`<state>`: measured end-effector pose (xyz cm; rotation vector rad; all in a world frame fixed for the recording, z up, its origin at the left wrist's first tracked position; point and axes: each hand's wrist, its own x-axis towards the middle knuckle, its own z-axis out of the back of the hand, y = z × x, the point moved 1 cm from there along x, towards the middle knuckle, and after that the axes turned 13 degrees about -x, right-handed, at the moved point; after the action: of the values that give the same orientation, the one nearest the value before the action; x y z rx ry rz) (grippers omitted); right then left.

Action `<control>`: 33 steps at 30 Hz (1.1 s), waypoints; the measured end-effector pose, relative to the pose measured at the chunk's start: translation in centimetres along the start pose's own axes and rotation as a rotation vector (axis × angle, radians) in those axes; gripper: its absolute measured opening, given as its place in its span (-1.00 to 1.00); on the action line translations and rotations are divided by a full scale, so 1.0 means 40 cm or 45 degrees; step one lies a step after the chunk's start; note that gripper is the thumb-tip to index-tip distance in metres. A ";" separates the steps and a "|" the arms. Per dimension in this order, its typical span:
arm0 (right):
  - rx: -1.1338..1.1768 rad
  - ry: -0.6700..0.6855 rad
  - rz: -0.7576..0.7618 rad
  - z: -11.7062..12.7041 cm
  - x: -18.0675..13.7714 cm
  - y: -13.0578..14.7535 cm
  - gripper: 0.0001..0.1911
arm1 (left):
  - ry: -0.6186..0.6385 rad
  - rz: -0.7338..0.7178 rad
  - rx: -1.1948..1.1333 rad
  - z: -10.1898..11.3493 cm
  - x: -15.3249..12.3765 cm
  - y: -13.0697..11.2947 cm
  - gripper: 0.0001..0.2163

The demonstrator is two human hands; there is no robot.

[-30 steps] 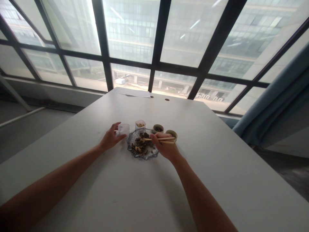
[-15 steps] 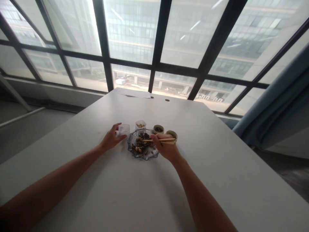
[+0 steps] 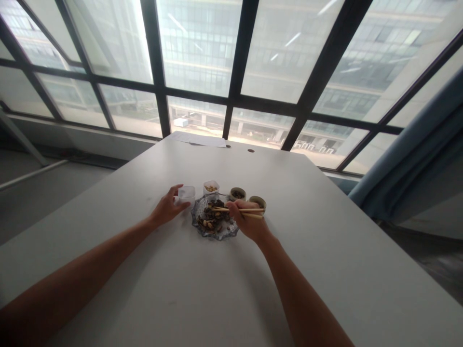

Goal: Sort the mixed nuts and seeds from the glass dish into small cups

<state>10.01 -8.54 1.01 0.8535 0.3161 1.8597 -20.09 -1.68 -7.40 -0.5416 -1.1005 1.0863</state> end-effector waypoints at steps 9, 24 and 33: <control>0.045 -0.006 -0.084 -0.006 -0.001 -0.013 -0.43 | 0.010 0.005 -0.008 0.000 -0.002 -0.008 -0.35; 0.742 -0.408 -0.666 -0.005 0.038 -0.076 -0.42 | -0.121 -0.110 -0.035 0.000 -0.002 -0.012 -0.33; 0.058 -0.443 -0.145 0.014 -0.014 -0.033 -0.46 | -0.125 -0.136 0.017 0.004 -0.005 -0.020 -0.36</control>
<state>11.43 -8.55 0.45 1.1456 0.1847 1.5699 -19.91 -2.21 -6.78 -0.4182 -1.1938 1.0351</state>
